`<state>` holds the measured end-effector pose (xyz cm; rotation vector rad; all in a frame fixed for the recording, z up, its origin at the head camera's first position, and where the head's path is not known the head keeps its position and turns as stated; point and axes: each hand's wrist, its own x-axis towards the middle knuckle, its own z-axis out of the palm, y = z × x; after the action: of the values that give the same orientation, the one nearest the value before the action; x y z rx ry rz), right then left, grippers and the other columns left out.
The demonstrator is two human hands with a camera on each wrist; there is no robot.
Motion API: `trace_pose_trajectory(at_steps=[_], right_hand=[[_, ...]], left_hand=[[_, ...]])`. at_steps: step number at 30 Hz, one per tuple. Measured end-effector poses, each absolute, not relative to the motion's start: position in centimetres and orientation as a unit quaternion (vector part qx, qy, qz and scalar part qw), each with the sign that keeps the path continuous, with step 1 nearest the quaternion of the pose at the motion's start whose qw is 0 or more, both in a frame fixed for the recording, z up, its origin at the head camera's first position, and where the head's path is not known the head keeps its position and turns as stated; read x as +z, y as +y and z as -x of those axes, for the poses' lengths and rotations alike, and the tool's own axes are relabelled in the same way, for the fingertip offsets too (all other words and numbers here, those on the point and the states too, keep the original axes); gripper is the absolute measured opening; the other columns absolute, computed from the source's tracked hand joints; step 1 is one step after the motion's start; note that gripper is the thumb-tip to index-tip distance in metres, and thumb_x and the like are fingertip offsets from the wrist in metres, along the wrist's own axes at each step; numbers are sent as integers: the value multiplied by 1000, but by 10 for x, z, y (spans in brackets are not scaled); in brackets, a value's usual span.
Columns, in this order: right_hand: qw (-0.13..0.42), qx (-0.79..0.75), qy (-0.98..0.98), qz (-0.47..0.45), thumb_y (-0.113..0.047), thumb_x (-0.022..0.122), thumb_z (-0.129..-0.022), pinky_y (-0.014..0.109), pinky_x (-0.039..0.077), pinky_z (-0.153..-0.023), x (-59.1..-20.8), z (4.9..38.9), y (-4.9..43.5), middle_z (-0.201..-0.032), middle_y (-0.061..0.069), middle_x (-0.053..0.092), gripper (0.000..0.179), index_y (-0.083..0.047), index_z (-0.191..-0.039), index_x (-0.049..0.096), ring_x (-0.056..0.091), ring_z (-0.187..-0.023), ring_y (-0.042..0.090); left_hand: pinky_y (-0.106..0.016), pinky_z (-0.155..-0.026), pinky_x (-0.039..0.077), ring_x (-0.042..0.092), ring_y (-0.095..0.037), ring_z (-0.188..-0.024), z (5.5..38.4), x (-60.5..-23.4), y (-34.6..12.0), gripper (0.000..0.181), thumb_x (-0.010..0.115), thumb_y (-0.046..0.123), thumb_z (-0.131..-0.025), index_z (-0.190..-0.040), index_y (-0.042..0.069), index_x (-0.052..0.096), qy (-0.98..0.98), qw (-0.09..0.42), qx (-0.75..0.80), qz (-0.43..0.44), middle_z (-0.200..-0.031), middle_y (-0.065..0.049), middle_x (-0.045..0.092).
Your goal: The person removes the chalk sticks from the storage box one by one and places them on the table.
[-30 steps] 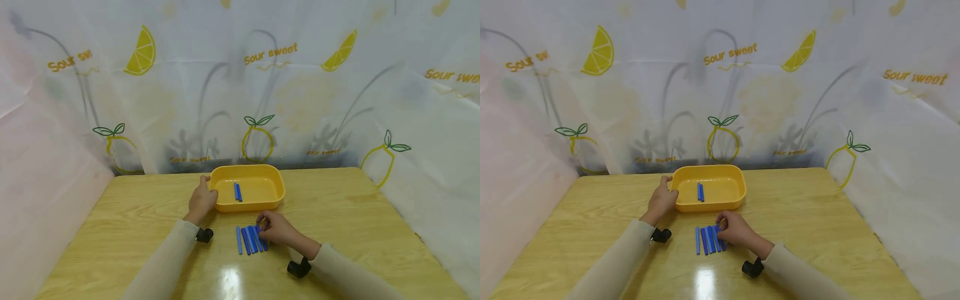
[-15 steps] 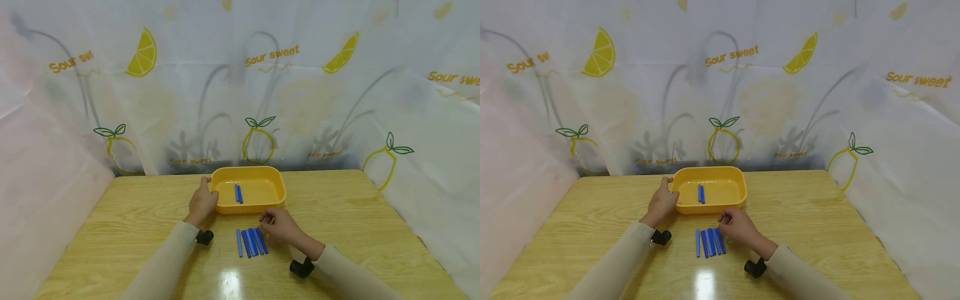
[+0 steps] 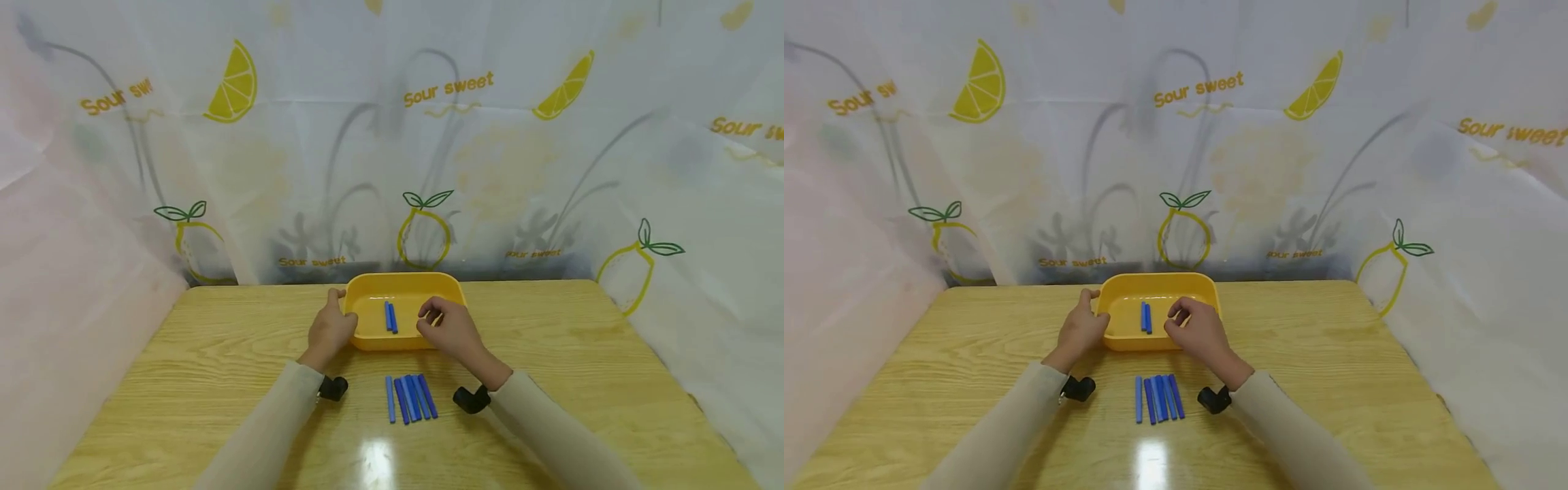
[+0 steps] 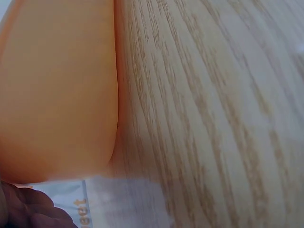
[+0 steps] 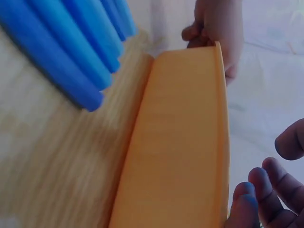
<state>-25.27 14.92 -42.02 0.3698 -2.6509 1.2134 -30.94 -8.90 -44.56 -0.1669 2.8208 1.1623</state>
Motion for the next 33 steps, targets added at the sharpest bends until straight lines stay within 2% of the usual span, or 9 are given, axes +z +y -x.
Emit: trace_pose_trajectory(at_steps=[4, 9, 14, 18, 22, 25, 30, 33], right_hand=[[66, 393, -911, -107, -23, 64, -84, 28, 40, -48, -413, 271, 135, -79, -1, 63, 11, -18, -93, 65, 50, -52, 14], [-29, 390, -917, -79, -18, 70, -82, 28, 43, -51, -409, 297, 118, -86, 4, 63, 32, -10, -112, 63, 51, -55, 17], [-100, 398, -911, -49, -12, 72, -81, 26, 47, -53, -425, 320, 107, -71, 5, 59, 49, -5, -127, 57, 49, -52, 15], [-100, 382, -918, -38, -14, 74, -79, 26, 50, -60, -437, 331, 103, -67, 6, 63, 52, -5, -129, 58, 51, -51, 14], [-92, 359, -928, -48, -12, 74, -78, 27, 46, -65, -441, 333, 100, -70, 8, 65, 50, -5, -127, 61, 48, -55, 13], [-96, 350, -930, -52, -9, 72, -78, 26, 43, -62, -441, 333, 99, -71, 5, 63, 50, -5, -127, 62, 46, -57, 13], [-106, 336, -934, -57, -6, 71, -77, 26, 38, -55, -442, 331, 99, -65, 1, 55, 56, -7, -131, 59, 44, -55, 14], [-107, 318, -940, -62, -7, 73, -75, 26, 40, -55, -443, 329, 99, -66, 0, 58, 55, -10, -128, 61, 46, -57, 14]], left_hand=[[-27, -42, 32, 38, -16, -44, 309, -446, -86, 59, 47, 24, -88, -145, 25, 30, 920, 45, 386, 55, -57, -3, 48], [-28, -44, 34, 41, -17, -46, 309, -444, -86, 59, 48, 24, -88, -145, 24, 31, 918, 41, 389, 59, -59, -4, 50], [-28, -45, 35, 42, -18, -48, 309, -443, -87, 59, 48, 25, -88, -145, 25, 30, 920, 40, 386, 57, -60, -4, 51], [-28, -45, 35, 43, -18, -48, 310, -444, -88, 58, 48, 24, -88, -144, 25, 31, 922, 36, 380, 59, -61, -4, 51], [-28, -46, 35, 43, -19, -49, 310, -444, -89, 58, 48, 24, -88, -144, 24, 32, 924, 36, 376, 64, -62, -5, 51], [-29, -47, 36, 45, -19, -50, 310, -445, -89, 58, 48, 24, -88, -144, 23, 31, 925, 36, 373, 64, -62, -5, 52], [-29, -46, 34, 43, -19, -49, 311, -447, -88, 58, 48, 24, -89, -144, 24, 32, 927, 35, 369, 64, -61, -4, 51], [-28, -45, 33, 40, -18, -48, 310, -448, -88, 57, 47, 24, -89, -144, 24, 32, 926, 38, 371, 60, -59, -4, 49]])
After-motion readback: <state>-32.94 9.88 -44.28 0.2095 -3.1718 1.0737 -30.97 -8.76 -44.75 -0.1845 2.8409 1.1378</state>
